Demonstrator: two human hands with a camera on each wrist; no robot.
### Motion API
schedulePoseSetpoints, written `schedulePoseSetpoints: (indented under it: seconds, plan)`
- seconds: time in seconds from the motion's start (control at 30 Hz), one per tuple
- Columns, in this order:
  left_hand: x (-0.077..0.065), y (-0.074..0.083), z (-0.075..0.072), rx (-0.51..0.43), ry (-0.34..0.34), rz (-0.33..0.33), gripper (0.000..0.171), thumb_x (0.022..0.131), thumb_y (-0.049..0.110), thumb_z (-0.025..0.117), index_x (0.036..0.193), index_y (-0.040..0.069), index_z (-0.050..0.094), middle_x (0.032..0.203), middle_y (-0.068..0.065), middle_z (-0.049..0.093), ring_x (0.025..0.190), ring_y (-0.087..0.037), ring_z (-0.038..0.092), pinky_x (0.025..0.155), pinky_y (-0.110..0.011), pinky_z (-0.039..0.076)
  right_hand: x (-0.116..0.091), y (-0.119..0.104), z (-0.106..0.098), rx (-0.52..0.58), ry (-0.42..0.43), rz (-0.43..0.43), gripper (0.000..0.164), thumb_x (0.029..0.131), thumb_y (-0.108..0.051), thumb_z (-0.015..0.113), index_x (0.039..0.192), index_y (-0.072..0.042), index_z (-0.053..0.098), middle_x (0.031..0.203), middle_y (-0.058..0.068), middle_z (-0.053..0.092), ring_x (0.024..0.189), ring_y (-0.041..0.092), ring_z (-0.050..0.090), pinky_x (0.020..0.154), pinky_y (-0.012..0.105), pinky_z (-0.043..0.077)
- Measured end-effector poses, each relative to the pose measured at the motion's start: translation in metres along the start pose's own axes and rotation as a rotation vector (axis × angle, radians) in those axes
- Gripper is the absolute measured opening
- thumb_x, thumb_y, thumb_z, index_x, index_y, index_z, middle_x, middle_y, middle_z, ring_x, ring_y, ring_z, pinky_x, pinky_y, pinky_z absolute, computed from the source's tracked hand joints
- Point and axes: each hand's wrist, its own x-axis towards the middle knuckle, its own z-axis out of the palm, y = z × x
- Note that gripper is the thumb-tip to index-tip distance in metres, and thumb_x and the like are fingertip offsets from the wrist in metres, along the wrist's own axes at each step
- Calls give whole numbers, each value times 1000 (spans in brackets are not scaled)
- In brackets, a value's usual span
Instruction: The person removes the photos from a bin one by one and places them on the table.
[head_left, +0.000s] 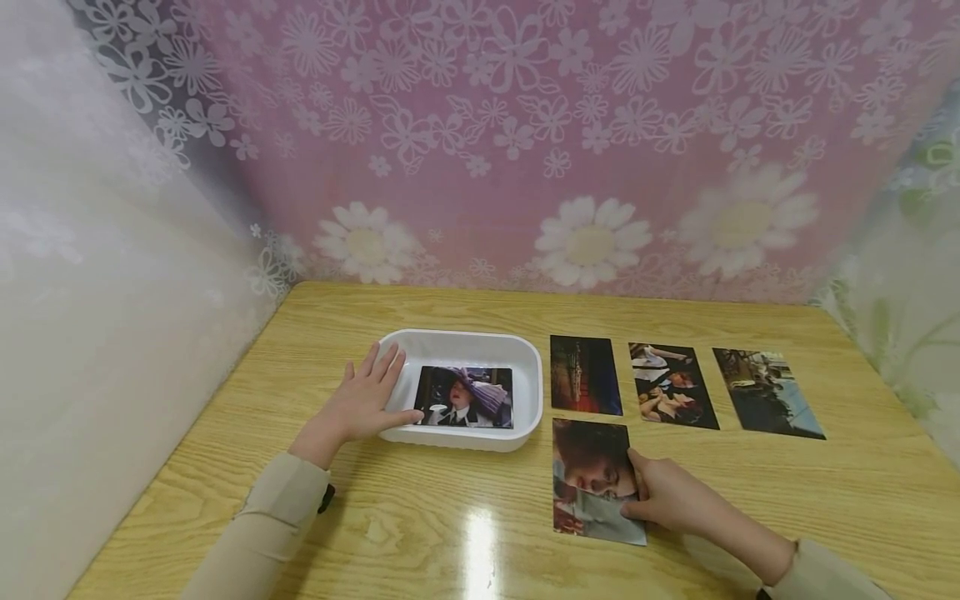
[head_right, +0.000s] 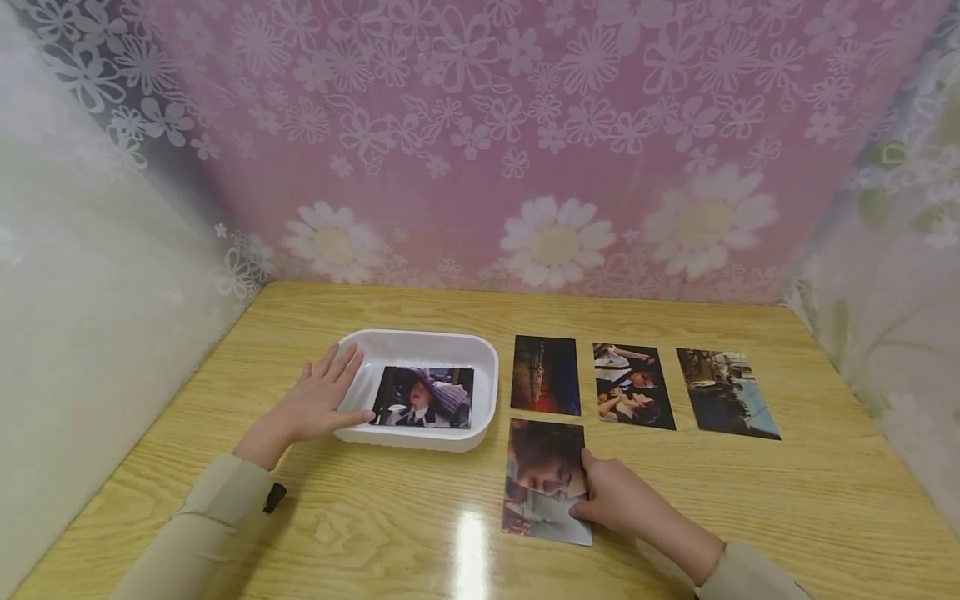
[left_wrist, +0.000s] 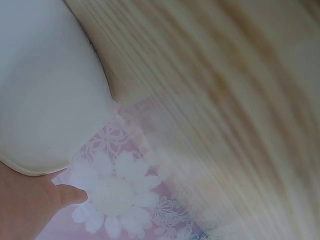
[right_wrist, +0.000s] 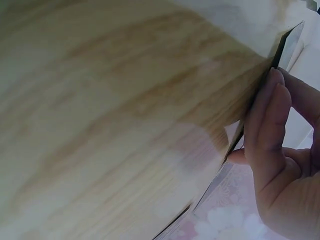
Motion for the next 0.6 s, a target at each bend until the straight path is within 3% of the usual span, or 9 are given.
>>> schedulePoseSetpoints:
  seconds: [0.17, 0.37, 0.47, 0.6]
  plan:
    - [0, 0, -1, 5, -5, -3, 98, 77, 70, 38, 142, 2, 11, 147, -13, 4, 131, -34, -5, 96, -62, 9, -1, 0, -1, -9, -7, -9, 85, 71, -19, 73, 126, 24, 25, 49, -3, 49, 41, 12, 43, 40, 22, 32]
    - [-1, 2, -2, 1, -10, -4, 97, 77, 70, 39, 142, 3, 11, 147, -13, 5, 131, -34, -4, 95, -63, 9, -2, -6, -13, -68, 77, -72, 73, 74, -19, 71, 127, 16, 35, 50, -8, 49, 42, 6, 42, 40, 22, 32]
    - [-1, 2, -2, -2, -11, -4, 97, 77, 70, 39, 142, 2, 12, 147, -14, 5, 131, -33, -5, 95, -63, 9, -1, -13, -25, -92, 124, -108, 65, 76, -20, 69, 126, 9, 40, 58, -10, 52, 47, 4, 46, 43, 23, 37]
    - [-1, 2, -3, -8, -15, -8, 97, 77, 70, 39, 142, 3, 11, 147, -13, 5, 131, -32, -7, 95, -63, 8, 3, -25, -38, -103, 181, -140, 61, 76, -24, 69, 125, 4, 45, 76, -3, 58, 58, 6, 51, 49, 25, 40]
